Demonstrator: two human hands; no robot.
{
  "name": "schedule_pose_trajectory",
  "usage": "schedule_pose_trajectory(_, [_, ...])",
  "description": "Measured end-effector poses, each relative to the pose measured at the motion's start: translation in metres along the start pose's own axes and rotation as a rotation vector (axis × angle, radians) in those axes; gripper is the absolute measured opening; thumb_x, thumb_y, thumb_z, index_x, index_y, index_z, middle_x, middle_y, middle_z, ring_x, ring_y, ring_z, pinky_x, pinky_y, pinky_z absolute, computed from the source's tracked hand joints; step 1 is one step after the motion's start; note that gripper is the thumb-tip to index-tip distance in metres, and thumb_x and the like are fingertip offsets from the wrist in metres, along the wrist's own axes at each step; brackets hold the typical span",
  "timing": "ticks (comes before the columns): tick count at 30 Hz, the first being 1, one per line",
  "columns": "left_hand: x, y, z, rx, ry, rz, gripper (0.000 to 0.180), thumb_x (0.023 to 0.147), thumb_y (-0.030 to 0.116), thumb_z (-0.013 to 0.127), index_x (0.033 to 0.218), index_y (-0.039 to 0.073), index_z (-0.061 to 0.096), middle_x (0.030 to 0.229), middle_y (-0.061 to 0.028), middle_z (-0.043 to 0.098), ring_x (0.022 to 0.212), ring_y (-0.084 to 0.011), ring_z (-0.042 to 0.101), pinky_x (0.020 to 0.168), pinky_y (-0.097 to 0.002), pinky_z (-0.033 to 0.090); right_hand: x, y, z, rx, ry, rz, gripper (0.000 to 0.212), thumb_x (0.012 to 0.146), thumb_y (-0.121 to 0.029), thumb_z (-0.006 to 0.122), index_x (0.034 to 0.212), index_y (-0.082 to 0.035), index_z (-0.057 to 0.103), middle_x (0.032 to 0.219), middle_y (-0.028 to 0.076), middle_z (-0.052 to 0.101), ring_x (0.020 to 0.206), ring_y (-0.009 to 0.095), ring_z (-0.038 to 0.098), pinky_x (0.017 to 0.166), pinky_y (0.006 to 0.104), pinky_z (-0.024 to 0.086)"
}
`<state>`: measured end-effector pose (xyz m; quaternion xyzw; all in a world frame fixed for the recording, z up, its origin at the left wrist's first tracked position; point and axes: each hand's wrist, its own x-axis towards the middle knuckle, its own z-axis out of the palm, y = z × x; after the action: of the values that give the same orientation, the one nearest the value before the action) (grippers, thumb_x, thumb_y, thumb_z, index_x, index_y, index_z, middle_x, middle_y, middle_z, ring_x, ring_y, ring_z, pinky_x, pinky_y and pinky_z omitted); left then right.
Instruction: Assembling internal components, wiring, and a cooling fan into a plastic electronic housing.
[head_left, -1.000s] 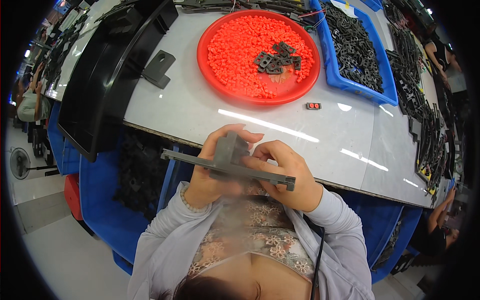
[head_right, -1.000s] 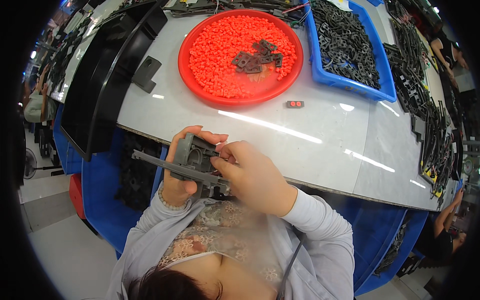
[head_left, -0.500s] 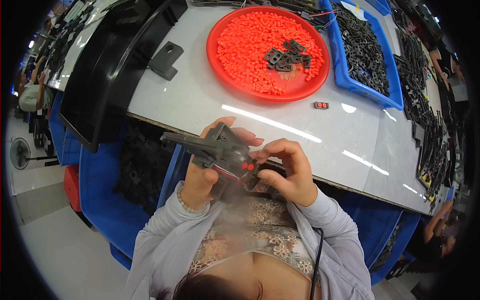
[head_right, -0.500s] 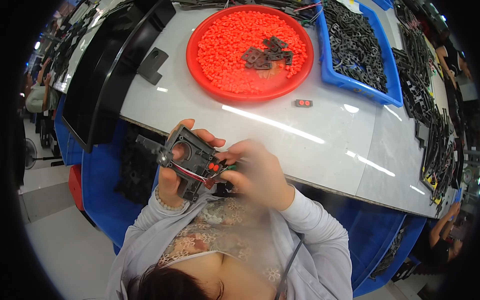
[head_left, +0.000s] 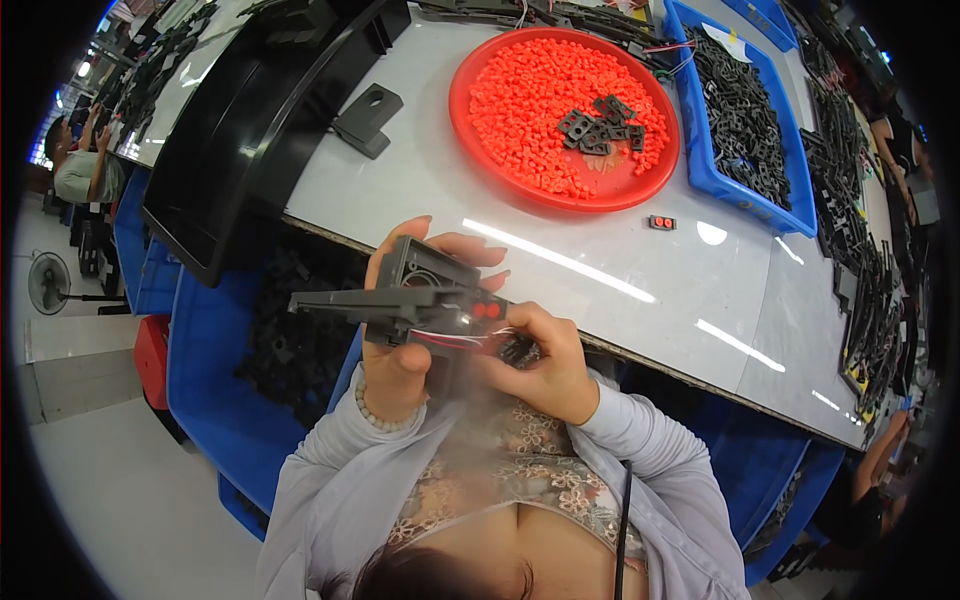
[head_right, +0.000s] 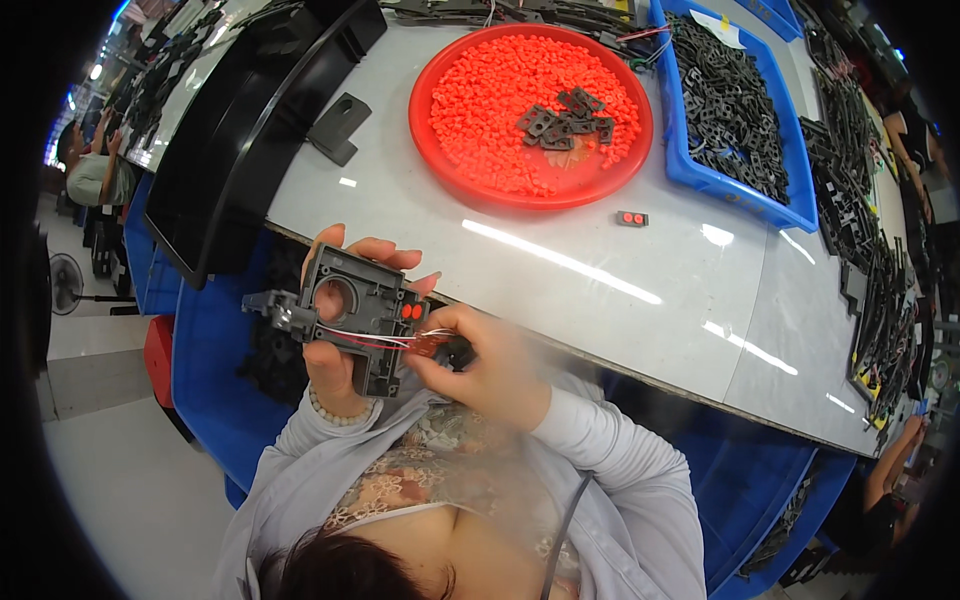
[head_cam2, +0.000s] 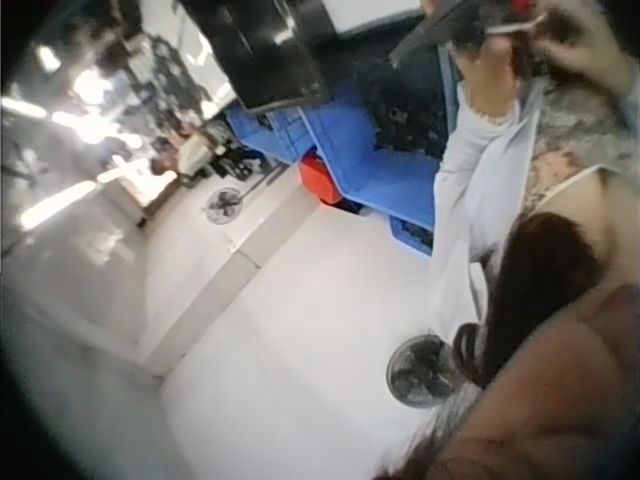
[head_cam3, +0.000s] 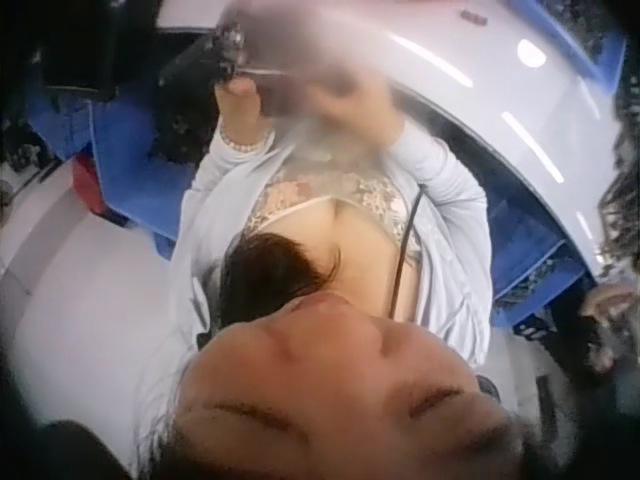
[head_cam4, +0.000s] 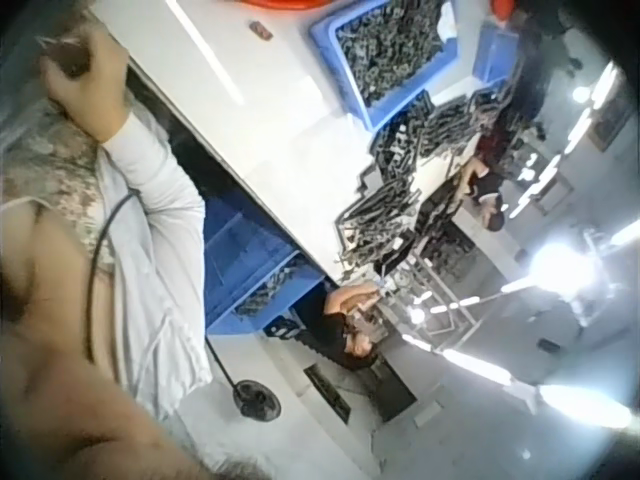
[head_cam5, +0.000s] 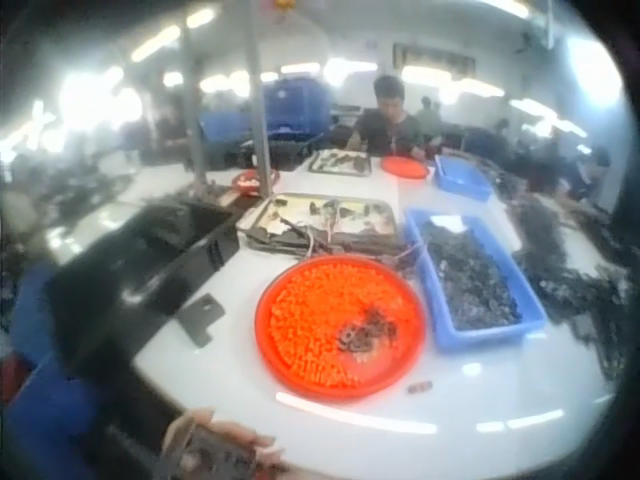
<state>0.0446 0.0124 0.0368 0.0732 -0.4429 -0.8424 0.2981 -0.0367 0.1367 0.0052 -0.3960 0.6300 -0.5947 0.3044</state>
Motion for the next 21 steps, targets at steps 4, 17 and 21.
schedule_pose_trajectory(4, [0.002,0.006,-0.004,-0.033,0.031,0.053,0.078,0.082,0.034,0.068,0.14,0.005,0.024,0.128,-0.0221,0.041,0.12,-0.0303,0.047,0.097,-0.0486,0.046,0.001,-0.006,-0.006,-0.149,0.123,-0.207,0.034,0.069,-0.005,0.076,0.099,0.0,0.061,0.075,0.007,0.066,0.065,0.013,0.064,0.061,0.0248,0.05])
schedule_pose_trajectory(17, [0.003,0.001,-0.011,-0.093,0.052,-0.02,0.067,0.074,0.0,0.047,0.137,0.004,0.026,0.128,-0.0222,0.042,0.121,-0.0315,0.046,0.094,-0.048,0.049,0.0,-0.019,-0.021,0.042,0.157,0.038,0.032,0.065,-0.004,0.076,0.095,-0.002,0.064,0.078,0.01,0.064,0.064,0.018,0.063,0.061,0.0276,0.05])
schedule_pose_trajectory(21, [0.005,0.001,-0.009,-0.059,0.041,-0.018,0.069,0.072,0.001,0.048,0.137,0.003,0.025,0.123,-0.0238,0.046,0.117,-0.0316,0.05,0.092,-0.0437,0.051,0.006,-0.026,-0.033,-0.101,0.117,0.021,0.033,0.064,-0.003,0.076,0.095,-0.002,0.064,0.077,0.01,0.063,0.065,0.02,0.063,0.062,0.0284,0.05])
